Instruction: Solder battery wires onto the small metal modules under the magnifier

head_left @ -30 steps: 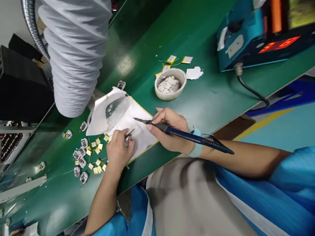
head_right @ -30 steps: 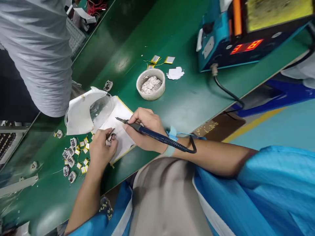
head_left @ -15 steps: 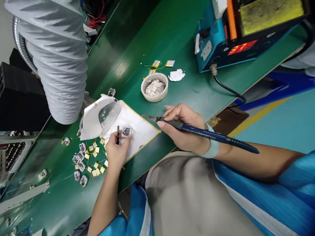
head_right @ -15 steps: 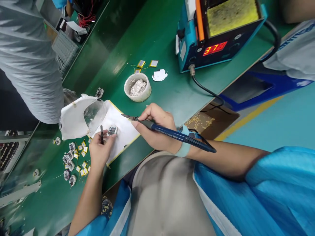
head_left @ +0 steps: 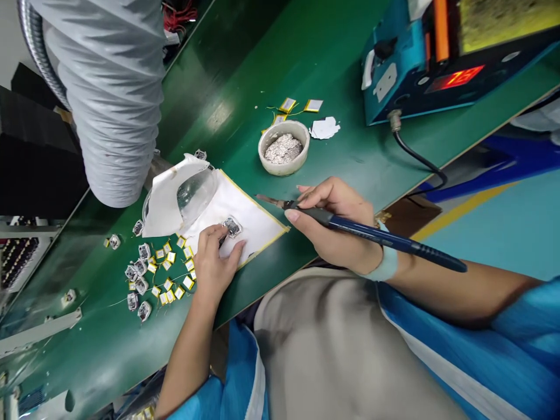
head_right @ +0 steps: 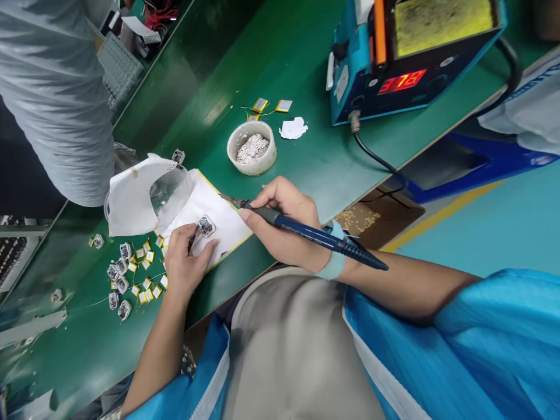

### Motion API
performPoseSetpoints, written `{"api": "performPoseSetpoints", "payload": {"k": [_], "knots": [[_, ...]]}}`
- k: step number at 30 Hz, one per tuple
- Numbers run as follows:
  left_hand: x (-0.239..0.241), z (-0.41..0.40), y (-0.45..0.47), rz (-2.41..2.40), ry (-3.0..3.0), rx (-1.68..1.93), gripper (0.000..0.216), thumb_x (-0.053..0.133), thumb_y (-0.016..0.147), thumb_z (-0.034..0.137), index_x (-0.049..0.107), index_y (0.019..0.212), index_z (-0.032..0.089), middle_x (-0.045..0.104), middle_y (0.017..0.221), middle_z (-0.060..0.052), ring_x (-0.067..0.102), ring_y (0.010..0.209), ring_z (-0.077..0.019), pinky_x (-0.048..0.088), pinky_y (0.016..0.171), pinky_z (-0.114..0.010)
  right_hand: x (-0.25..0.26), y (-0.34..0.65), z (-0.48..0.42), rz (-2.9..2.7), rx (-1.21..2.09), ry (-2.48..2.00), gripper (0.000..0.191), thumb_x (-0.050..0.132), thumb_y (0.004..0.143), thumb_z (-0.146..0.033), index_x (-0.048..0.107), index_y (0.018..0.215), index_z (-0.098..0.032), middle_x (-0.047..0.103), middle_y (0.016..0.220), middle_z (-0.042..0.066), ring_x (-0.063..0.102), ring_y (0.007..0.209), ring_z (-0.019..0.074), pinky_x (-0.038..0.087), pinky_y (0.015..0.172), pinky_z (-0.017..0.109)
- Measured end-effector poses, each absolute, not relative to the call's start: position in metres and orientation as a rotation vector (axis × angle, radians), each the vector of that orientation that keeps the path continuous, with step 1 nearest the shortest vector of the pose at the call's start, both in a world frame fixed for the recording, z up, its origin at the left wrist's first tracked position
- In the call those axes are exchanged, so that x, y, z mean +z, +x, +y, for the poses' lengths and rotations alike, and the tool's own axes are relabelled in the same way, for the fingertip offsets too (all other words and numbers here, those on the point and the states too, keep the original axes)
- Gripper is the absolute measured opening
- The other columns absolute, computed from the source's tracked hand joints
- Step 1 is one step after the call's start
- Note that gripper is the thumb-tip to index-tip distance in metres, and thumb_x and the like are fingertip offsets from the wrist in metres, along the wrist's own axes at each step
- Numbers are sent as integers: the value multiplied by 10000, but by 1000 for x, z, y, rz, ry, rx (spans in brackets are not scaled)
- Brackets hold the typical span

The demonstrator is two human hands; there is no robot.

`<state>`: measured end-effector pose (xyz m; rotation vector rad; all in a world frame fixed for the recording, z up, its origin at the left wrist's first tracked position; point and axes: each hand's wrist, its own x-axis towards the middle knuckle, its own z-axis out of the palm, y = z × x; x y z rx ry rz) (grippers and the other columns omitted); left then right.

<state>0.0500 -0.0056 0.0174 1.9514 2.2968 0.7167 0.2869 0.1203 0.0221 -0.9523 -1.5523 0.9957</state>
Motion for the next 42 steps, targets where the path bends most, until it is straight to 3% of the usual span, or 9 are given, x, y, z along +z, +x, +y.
{"api": "performPoseSetpoints", "payload": {"k": [3,7,12,17,20,23,29,42], "knots": [[24,-7,45,2315,1941,669,332,783,1041,441,738,1289,225,760,1325,-134,759,1239,-249,638,1010,-387,24,284,121,-1576,969,-946,222,874,942,-355,663,912,-296,746,794,-32,784,754,212,688,773,375],[52,-31,11,2308,1945,744,210,739,1071,391,782,1182,218,793,1159,-97,783,1098,-214,641,951,-354,16,292,137,-1462,718,-934,190,859,986,-399,703,968,-291,746,955,44,836,962,261,688,938,443],[68,-83,-27,2224,1848,542,155,744,1071,340,835,1157,247,790,1057,-58,758,884,-161,610,778,-287,-19,297,158,-1518,545,-984,243,827,998,-487,706,990,-277,712,995,61,796,835,208,621,749,398],[51,-95,-20,2205,1876,355,158,728,1070,350,843,1139,265,776,1086,-70,772,899,-164,577,687,-254,1,287,141,-1629,783,-1068,193,820,1016,-452,675,974,-332,778,996,42,806,955,251,638,842,456],[49,-76,-15,2137,2047,457,114,708,1053,211,797,1114,249,784,1068,-59,784,931,-161,576,725,-248,30,271,129,-1775,1038,-985,202,848,997,-411,672,979,-315,774,900,-11,760,771,202,600,672,373],[43,-47,-12,2115,2249,674,235,746,987,105,755,1180,239,797,1017,-31,768,864,-143,560,739,-249,40,249,123,-1820,1192,-849,231,871,970,-375,653,972,-299,758,837,-54,701,673,160,552,603,320],[10,-7,-1,2056,2432,808,320,780,951,81,753,1240,217,794,957,-37,737,874,-190,552,819,-321,15,223,119,-1786,1209,-854,227,801,941,-266,579,894,-277,737,787,-40,660,658,157,592,791,369],[-2,-1,-5,2017,2379,823,321,803,954,82,760,1246,209,781,971,-42,693,869,-199,525,815,-331,6,222,118,-1837,1172,-766,224,767,914,-194,559,860,-260,694,771,-44,666,668,149,575,852,386]]}}
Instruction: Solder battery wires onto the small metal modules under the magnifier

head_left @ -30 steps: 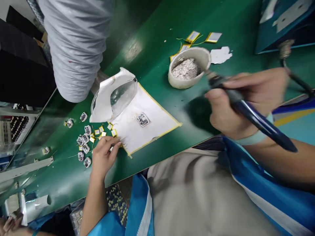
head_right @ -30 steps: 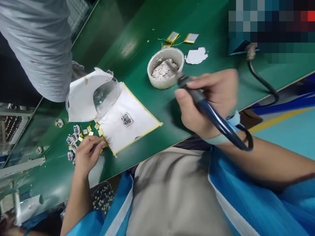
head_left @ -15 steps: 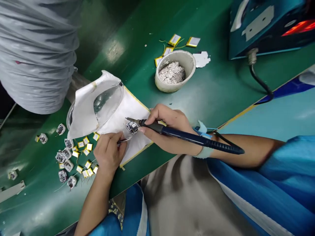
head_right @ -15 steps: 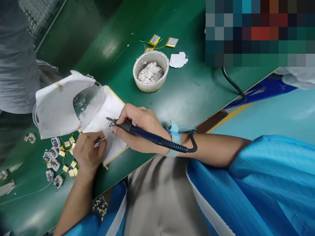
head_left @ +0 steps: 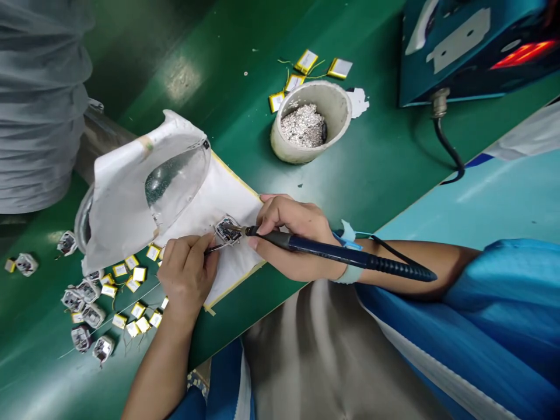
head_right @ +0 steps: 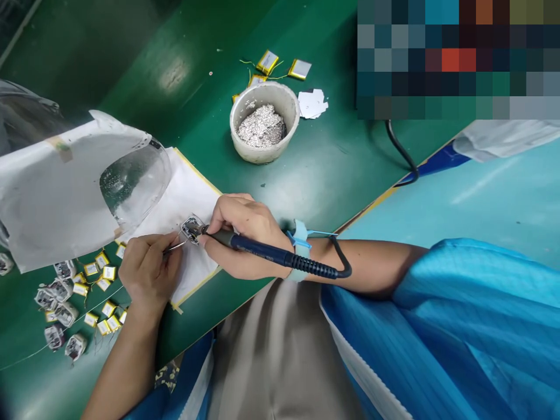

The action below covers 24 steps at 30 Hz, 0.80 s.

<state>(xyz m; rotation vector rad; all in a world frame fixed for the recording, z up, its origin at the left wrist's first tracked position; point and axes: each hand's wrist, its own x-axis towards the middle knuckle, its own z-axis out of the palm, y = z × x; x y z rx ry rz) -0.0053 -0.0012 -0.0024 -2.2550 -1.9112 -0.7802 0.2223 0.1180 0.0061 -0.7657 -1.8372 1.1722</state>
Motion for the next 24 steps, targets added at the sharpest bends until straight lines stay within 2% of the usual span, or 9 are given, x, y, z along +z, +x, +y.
{"api": "performPoseSetpoints", "payload": {"k": [16,24], "knots": [[-4,-1,-4,-1928,-2217,-720,229,808,982,126,780,1193,211,773,946,-45,669,851,-197,511,803,-334,5,221,118,-1869,1155,-742,210,767,920,-201,576,859,-263,709,763,-32,679,682,163,573,864,405],[-4,0,-5,-1897,-2226,-702,249,817,967,102,777,1193,200,784,946,-45,661,852,-199,512,790,-328,4,221,118,-1893,1134,-702,212,769,923,-204,577,855,-264,693,723,-40,677,672,169,556,836,395]]}}
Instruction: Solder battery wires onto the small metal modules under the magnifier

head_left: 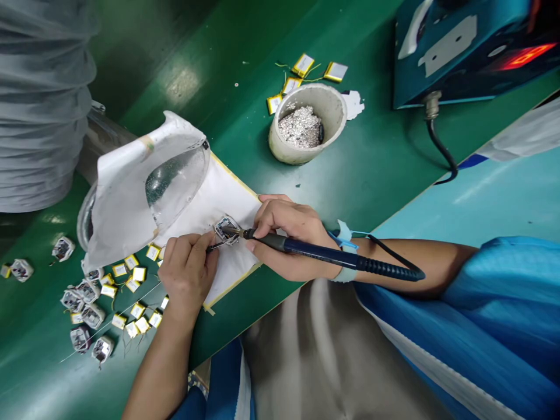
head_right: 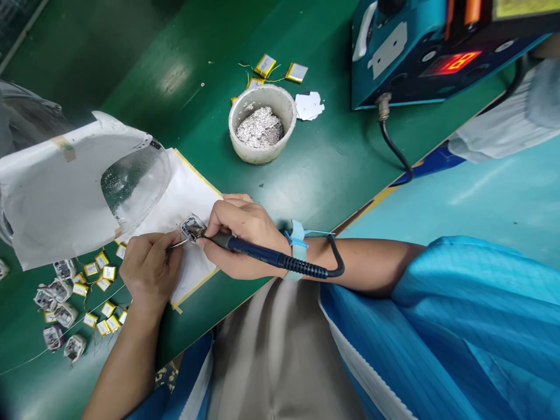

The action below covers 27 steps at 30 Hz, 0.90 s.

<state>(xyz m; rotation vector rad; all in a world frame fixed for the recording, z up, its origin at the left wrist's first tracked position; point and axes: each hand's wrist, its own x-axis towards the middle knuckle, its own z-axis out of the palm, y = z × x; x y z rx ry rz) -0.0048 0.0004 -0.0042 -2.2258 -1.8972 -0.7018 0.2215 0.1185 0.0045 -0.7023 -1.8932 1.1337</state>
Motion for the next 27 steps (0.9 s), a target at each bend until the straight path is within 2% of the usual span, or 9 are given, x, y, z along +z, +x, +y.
{"api": "performPoseSetpoints", "payload": {"k": [7,11,14,16,18,20,23,27], "knots": [[5,-3,4,-1935,-2227,-705,223,781,983,108,763,1178,214,775,948,-47,677,838,-192,525,795,-328,4,222,118,-1871,1126,-696,215,773,926,-207,576,864,-266,688,739,-42,682,674,168,573,822,396],[30,-28,9,-1971,-2425,-653,182,778,1001,194,754,1179,222,768,987,-61,714,855,-179,551,779,-306,2,226,116,-1746,1136,-758,239,817,902,-219,591,877,-292,688,725,-42,701,684,202,645,962,487],[39,-46,-13,-2235,-2134,-550,190,724,1031,207,761,1216,228,780,1067,-82,750,966,-194,566,832,-306,1,227,114,-1695,1156,-788,266,869,876,-241,612,873,-308,713,720,-45,716,687,228,633,1119,568],[38,-51,-38,-2447,-1812,-466,188,714,1043,277,772,1210,213,784,1124,-107,747,1070,-233,574,915,-347,0,228,113,-1686,1170,-771,282,898,863,-263,620,861,-310,723,720,-44,710,673,230,634,1133,577],[35,-50,-63,-2638,-1613,-431,248,748,1014,377,791,1183,200,782,1142,-116,732,1091,-256,572,957,-381,1,228,113,-1691,1164,-752,275,890,874,-262,620,860,-307,722,719,-42,696,658,222,642,1107,570],[31,-47,-79,-2814,-1523,-476,317,784,964,431,810,1181,201,779,1123,-100,720,1016,-238,571,927,-373,2,228,114,-1696,1144,-743,252,862,894,-249,617,868,-301,729,748,-34,686,658,212,657,1036,542],[33,-46,-84,-2999,-1425,-606,363,805,922,470,826,1162,198,762,1009,-51,646,798,-170,545,792,-322,2,228,116,-1690,1109,-714,240,836,908,-239,605,869,-288,728,788,-30,691,679,197,654,921,474],[45,-55,-71,-3032,-1317,-637,350,828,911,506,815,1040,181,602,720,42,493,611,-117,438,638,-277,2,227,118,-1687,1052,-682,227,807,922,-251,583,890,-278,716,781,-38,687,674,191,627,878,446]]}}
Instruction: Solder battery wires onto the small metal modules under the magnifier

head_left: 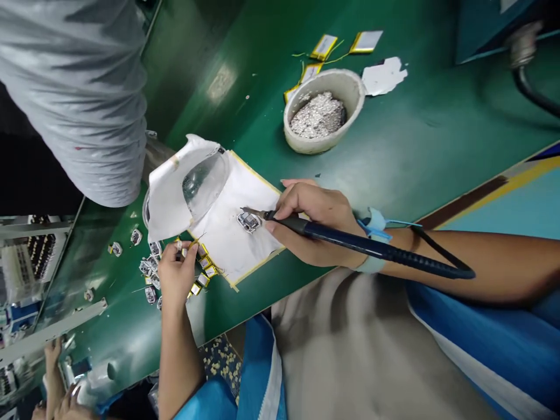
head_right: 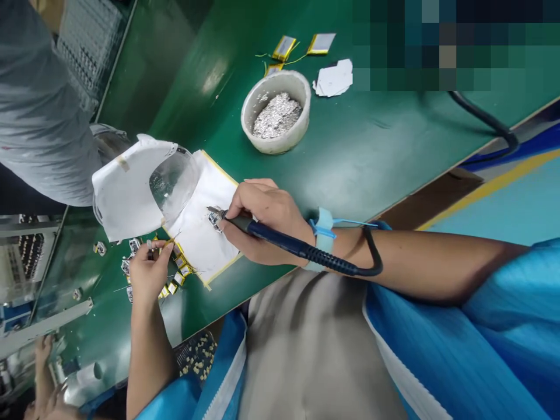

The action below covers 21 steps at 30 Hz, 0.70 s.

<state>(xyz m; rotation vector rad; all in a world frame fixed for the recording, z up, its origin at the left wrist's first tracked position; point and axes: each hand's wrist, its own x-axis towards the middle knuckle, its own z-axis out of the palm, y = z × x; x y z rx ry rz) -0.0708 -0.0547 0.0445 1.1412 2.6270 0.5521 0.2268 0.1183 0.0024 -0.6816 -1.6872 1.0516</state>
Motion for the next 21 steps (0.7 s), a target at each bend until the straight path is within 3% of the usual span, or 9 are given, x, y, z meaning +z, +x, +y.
{"api": "performPoseSetpoints", "payload": {"k": [5,10,15,18,21], "knots": [[48,-53,-32,2429,1252,896,372,831,962,483,805,1221,216,571,739,59,436,597,-90,405,605,-248,5,226,120,-1681,1055,-682,248,788,923,-208,560,912,-304,701,766,-40,667,658,205,598,882,469],[32,-27,-4,2216,1306,806,331,804,1000,482,826,1196,216,614,741,33,477,590,-96,423,579,-242,3,225,121,-1709,1012,-678,217,766,939,-232,558,911,-288,695,786,-69,654,657,165,575,883,421],[34,-17,-6,2267,1544,632,340,808,1001,426,811,1267,215,745,1028,-52,640,773,-128,502,650,-246,5,226,121,-1732,1049,-698,202,756,951,-223,568,887,-261,693,779,-60,666,668,157,562,907,400],[42,-13,-6,2219,1746,702,237,747,1049,356,803,1227,211,718,1013,-53,676,854,-152,521,689,-264,7,227,121,-1728,1093,-713,204,763,955,-229,574,884,-262,708,779,-47,677,680,164,561,870,382],[39,-4,-4,2109,1938,924,256,592,1135,330,789,1244,209,727,1078,-94,721,1007,-208,599,858,-369,7,226,121,-1722,1156,-733,202,775,954,-240,585,890,-265,735,800,-33,692,705,171,574,847,371]]}}
